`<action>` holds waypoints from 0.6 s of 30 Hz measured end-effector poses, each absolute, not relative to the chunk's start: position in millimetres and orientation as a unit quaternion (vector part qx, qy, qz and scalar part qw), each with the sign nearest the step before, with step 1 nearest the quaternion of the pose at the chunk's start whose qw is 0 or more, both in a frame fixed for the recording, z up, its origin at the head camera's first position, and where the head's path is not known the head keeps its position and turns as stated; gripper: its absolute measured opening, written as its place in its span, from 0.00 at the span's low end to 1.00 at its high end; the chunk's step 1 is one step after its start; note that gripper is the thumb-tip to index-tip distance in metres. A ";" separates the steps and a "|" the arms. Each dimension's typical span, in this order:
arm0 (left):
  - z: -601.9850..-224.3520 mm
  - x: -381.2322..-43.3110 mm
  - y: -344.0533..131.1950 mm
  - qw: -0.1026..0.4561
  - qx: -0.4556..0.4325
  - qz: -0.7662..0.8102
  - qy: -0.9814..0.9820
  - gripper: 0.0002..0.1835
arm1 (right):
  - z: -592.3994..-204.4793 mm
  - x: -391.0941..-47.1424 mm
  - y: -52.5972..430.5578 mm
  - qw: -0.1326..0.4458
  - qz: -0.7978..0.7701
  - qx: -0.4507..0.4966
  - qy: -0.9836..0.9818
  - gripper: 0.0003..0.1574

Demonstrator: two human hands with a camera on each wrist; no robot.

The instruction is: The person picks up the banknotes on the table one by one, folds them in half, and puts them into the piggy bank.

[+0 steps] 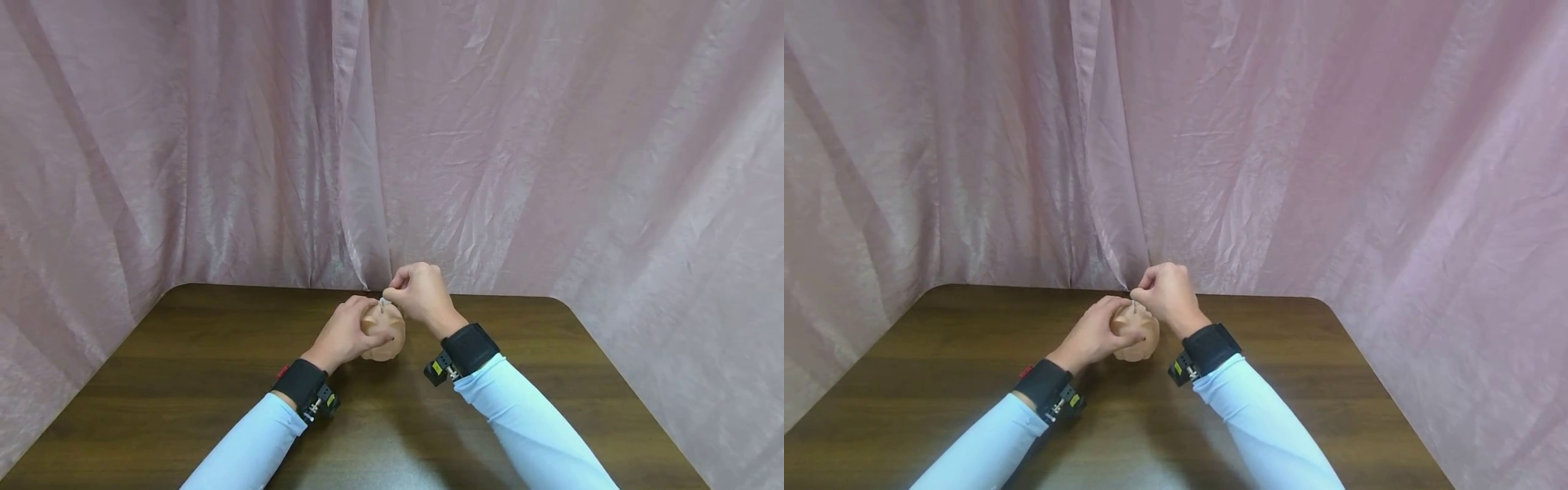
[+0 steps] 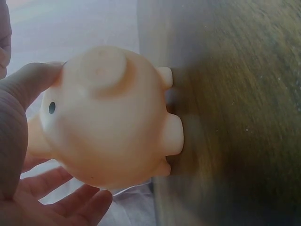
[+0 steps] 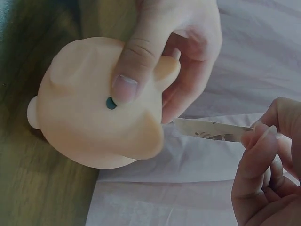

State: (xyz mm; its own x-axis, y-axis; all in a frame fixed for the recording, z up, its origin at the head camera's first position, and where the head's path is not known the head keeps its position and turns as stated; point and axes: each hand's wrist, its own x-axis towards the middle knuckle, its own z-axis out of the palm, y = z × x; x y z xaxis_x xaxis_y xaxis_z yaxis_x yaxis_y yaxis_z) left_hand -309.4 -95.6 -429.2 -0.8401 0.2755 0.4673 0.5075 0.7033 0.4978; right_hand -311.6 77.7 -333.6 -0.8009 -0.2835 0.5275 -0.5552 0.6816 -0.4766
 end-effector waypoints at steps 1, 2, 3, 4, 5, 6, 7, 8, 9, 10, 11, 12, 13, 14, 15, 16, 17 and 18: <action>-429.5 -309.7 -95.7 0.180 -0.217 -0.317 -0.906 0.37 | -334.7 -311.8 77.6 0.209 0.322 0.235 -0.893 0.13; -429.7 -309.9 -95.8 0.179 -0.217 -0.315 -0.906 0.37 | -335.8 -311.9 77.5 0.207 0.321 0.236 -0.894 0.14; -429.8 -310.0 -96.0 0.178 -0.217 -0.314 -0.907 0.37 | -336.9 -312.1 77.3 0.204 0.319 0.235 -0.895 0.14; -429.7 -310.2 -96.1 0.177 -0.217 -0.313 -0.907 0.37 | -337.9 -312.3 77.1 0.202 0.319 0.236 -0.896 0.14; -429.6 -310.3 -96.1 0.177 -0.218 -0.313 -0.907 0.37 | -338.7 -312.6 76.9 0.201 0.318 0.236 -0.896 0.14; -429.6 -310.4 -96.2 0.177 -0.219 -0.313 -0.907 0.37 | -339.4 -312.8 76.8 0.198 0.316 0.235 -0.897 0.14; -429.4 -310.4 -96.3 0.176 -0.219 -0.315 -0.906 0.37 | -340.0 -313.1 76.6 0.197 0.314 0.236 -0.899 0.14; -429.3 -310.3 -96.4 0.176 -0.221 -0.316 -0.906 0.37 | -340.7 -313.3 76.3 0.194 0.312 0.234 -0.900 0.14; -429.1 -310.3 -96.5 0.176 -0.222 -0.317 -0.905 0.37 | -341.0 -313.5 76.0 0.191 0.312 0.233 -0.901 0.14; -428.9 -310.2 -96.5 0.175 -0.222 -0.318 -0.905 0.37 | -341.2 -313.6 75.7 0.189 0.312 0.233 -0.901 0.14; -428.7 -310.1 -96.6 0.175 -0.222 -0.318 -0.905 0.37 | -341.3 -313.8 75.5 0.187 0.311 0.233 -0.902 0.14; -428.8 -310.1 -96.6 0.174 -0.221 -0.318 -0.905 0.37 | -341.3 -313.9 75.1 0.184 0.312 0.233 -0.902 0.14; -428.7 -310.1 -96.6 0.173 -0.221 -0.317 -0.906 0.37 | -341.1 -314.0 74.7 0.183 0.312 0.233 -0.903 0.14; -428.5 -310.1 -96.5 0.173 -0.220 -0.316 -0.906 0.37 | -340.8 -314.1 74.2 0.181 0.312 0.231 -0.904 0.14; -428.3 -309.9 -96.6 0.172 -0.219 -0.316 -0.907 0.37 | -340.5 -314.4 73.4 0.179 0.312 0.229 -0.904 0.14; -428.2 -309.9 -96.7 0.171 -0.218 -0.315 -0.907 0.37 | -340.4 -314.6 72.7 0.176 0.313 0.228 -0.905 0.14; -428.1 -309.8 -96.7 0.171 -0.218 -0.314 -0.908 0.37 | -340.1 -314.7 71.9 0.172 0.315 0.226 -0.906 0.13; -427.8 -309.7 -96.7 0.170 -0.218 -0.314 -0.908 0.37 | -339.7 -314.8 71.0 0.168 0.316 0.223 -0.907 0.13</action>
